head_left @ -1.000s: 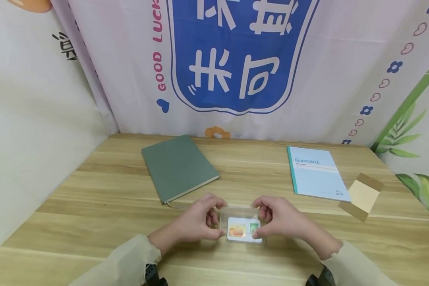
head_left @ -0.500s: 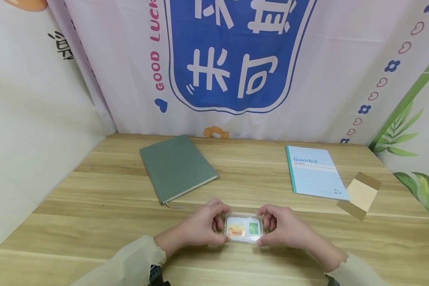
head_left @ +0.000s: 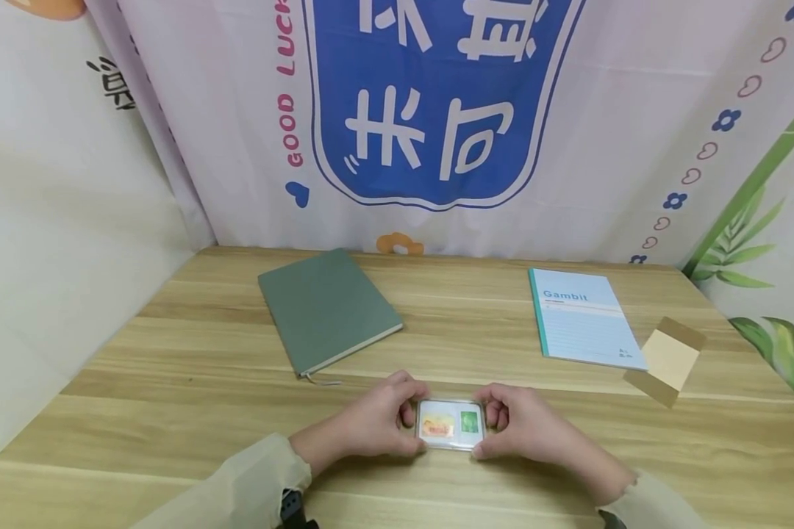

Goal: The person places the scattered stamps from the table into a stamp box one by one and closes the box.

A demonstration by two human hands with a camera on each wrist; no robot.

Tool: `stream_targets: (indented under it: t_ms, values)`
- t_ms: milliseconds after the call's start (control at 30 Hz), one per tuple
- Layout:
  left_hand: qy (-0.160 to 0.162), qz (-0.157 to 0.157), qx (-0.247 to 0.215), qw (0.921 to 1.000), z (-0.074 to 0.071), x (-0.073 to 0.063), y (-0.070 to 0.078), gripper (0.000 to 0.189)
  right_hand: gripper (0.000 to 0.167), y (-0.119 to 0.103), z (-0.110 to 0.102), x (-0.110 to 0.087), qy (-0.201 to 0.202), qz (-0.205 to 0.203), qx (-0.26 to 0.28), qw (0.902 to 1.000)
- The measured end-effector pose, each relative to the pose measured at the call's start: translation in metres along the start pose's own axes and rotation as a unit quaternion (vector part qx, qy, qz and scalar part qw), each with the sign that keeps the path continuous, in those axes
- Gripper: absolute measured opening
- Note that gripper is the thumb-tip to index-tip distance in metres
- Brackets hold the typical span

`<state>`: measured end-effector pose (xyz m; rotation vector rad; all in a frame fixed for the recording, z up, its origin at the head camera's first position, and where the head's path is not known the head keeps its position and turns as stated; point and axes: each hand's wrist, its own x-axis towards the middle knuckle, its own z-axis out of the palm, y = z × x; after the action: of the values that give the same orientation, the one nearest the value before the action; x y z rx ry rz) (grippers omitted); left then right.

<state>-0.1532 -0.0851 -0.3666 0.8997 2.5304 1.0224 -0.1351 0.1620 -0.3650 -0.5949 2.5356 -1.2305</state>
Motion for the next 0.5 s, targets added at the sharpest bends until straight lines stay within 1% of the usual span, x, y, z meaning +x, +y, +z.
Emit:
stream_targets:
  t_ms: [133, 300, 367, 500]
  values:
    - [-0.003, -0.009, 0.005, 0.9999, -0.0014, 0.0006, 0.0011, 0.055, 0.055, -0.0005, 0.0002, 0.0017, -0.001, -0.008, -0.004, 1.0000]
    - [-0.008, -0.022, -0.004, 0.9997, -0.0043, 0.0000, 0.0017, 0.054, 0.055, -0.0034, 0.0006, 0.0049, -0.003, -0.016, -0.012, 0.9998]
    - [-0.009, -0.027, -0.010, 0.9996, -0.0055, -0.0007, 0.0024, 0.054, 0.055, -0.0049, 0.0009, 0.0058, -0.005, -0.015, -0.015, 0.9998]
    - [-0.009, -0.028, -0.005, 0.9995, -0.0069, -0.0018, 0.0059, 0.054, 0.055, -0.0081, 0.0013, 0.0065, -0.005, -0.008, -0.028, 0.9996]
